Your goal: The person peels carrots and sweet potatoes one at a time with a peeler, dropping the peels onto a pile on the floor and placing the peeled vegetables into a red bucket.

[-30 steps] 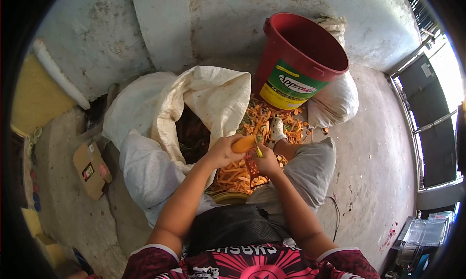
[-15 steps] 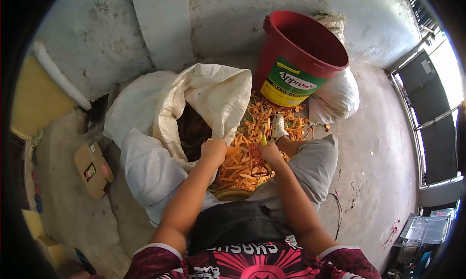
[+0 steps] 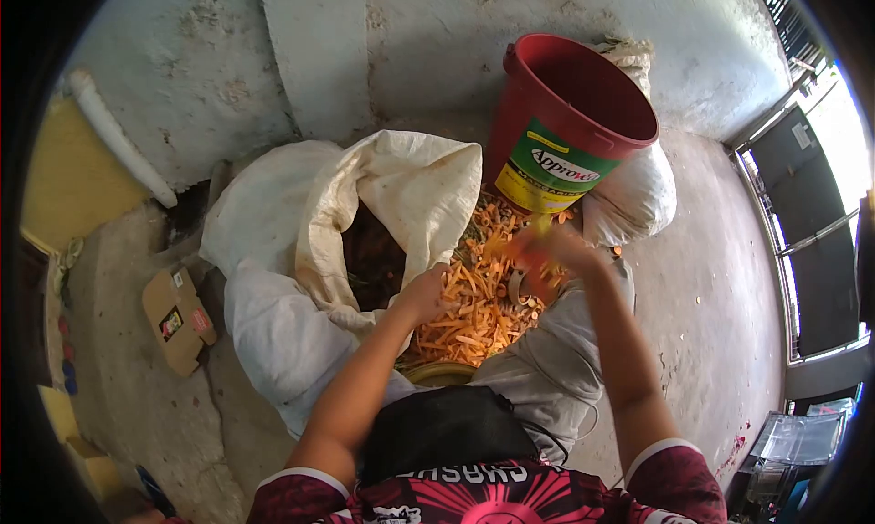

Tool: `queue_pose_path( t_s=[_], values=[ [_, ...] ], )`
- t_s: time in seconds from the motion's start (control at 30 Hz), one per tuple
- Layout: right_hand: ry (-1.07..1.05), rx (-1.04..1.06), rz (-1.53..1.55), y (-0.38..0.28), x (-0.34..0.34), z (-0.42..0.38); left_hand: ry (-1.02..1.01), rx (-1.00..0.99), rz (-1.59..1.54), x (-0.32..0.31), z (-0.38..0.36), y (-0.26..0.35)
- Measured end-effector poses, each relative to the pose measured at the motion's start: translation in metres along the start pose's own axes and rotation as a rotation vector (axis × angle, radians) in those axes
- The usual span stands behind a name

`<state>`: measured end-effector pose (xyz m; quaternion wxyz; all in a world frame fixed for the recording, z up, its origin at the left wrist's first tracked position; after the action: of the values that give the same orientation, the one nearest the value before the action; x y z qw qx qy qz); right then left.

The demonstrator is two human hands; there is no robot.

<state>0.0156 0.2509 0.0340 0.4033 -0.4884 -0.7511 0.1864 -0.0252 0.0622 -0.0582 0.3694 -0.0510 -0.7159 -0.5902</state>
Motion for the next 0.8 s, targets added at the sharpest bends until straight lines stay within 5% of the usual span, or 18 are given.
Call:
queue_pose_path(
  t_s=[0.03,0.13,0.23,0.33,0.47,0.53,0.67,0.73,0.77,0.8],
  values=[
    [0.182,0.014,-0.097,-0.024,0.043,-0.015,-0.022,-0.014,0.013,0.005,-0.004,0.001],
    [0.167,0.492,0.867,-0.032,0.156,-0.014,-0.138,0.184,0.206,-0.002,-0.015,-0.029],
    [0.274,0.411,0.846,-0.022,0.194,-0.006,-0.227,0.263,0.201,-0.01,-0.018,-0.04],
    [0.258,0.303,0.995,-0.01,0.16,0.029,-0.23,0.262,0.232,-0.01,-0.017,-0.047],
    [0.131,0.08,0.804,0.072,0.09,0.112,-0.013,0.37,-0.01,0.003,-0.014,-0.088],
    [0.31,-0.029,0.65,0.082,0.054,0.116,0.158,0.458,-0.061,0.022,-0.013,-0.111],
    [0.269,-0.092,-0.093,0.072,0.04,0.141,0.495,0.672,-0.236,0.015,-0.015,-0.166],
    [0.162,-0.114,-0.452,0.088,0.035,0.164,0.42,0.662,-0.194,0.005,-0.009,-0.196],
    [0.269,0.094,-0.871,0.077,0.03,0.157,0.398,0.652,-0.177,0.005,-0.003,-0.209],
    [0.2,0.082,-0.824,0.08,0.027,0.162,0.396,0.671,-0.184,0.009,0.004,-0.215]
  ],
)
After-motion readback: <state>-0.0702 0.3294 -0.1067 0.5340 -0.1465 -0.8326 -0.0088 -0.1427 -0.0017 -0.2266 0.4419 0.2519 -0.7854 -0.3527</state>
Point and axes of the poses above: each hand's wrist, its own z-axis towards the middle knuckle, its own x-axis out of the back of the hand, y = z × x, the point moved 7 cm from there along z, towards the middle knuckle, and after that the axes turned 12 degrees about -x, right-handed, at the moved point
